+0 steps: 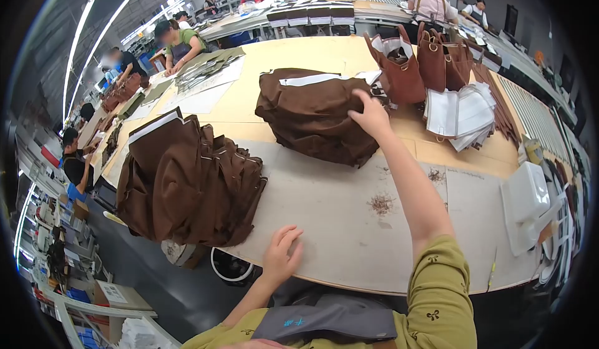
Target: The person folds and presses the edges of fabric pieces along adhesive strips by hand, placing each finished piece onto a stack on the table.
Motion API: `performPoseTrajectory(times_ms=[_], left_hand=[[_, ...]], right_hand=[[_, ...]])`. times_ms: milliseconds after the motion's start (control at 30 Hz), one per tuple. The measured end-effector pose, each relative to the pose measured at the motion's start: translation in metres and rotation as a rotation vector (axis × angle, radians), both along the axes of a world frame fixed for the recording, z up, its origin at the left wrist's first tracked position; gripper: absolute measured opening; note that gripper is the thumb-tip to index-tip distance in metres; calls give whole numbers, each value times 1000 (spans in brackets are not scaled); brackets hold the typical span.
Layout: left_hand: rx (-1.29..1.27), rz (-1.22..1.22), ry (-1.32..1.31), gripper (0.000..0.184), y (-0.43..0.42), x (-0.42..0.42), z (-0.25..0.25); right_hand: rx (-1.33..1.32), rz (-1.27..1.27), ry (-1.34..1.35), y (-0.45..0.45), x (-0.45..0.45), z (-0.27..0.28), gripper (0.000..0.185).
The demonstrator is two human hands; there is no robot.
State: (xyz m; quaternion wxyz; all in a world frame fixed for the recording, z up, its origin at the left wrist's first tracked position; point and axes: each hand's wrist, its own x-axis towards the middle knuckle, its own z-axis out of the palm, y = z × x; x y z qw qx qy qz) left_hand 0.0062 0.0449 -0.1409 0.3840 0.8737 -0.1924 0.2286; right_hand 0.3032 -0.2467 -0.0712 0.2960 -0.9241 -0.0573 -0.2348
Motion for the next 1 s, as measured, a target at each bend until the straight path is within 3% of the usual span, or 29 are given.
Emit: performPoseTrajectory(times_ms=[33, 133, 300, 433, 567, 600, 767, 833, 967, 1000], left_hand=[[-67, 10, 167, 26, -2, 2, -5], [-87, -76, 223, 20, 4, 9, -1], [38, -81, 187, 12, 2, 7, -2], [26, -79, 103, 10, -3, 7, -6], [50, -97, 4, 10, -3, 6, -8], [7, -101, 124, 10, -4, 1, -6], [-271, -138, 220, 12, -21, -17, 20], [-232, -196, 40, 12, -29, -18, 33], [-184, -274, -15, 23, -46, -10, 54], [-263, -318, 91, 28, -51, -10, 60]], right_hand=[[-5, 2, 3, -3, 6, -7, 62], [96, 100, 18, 7, -12, -7, 29], [237, 306, 34, 31, -130, 5, 27], [112, 379, 38, 8, -241, -11, 30], [68, 277, 140, -18, -287, -25, 31], [8, 242, 75, -21, -295, -25, 34], [-227, 61, -213, -16, -327, -15, 38], [-351, 87, -431, -10, -337, -19, 35], [-368, 357, -426, 7, -362, -31, 24], [-364, 346, -393, 9, -369, -36, 24]])
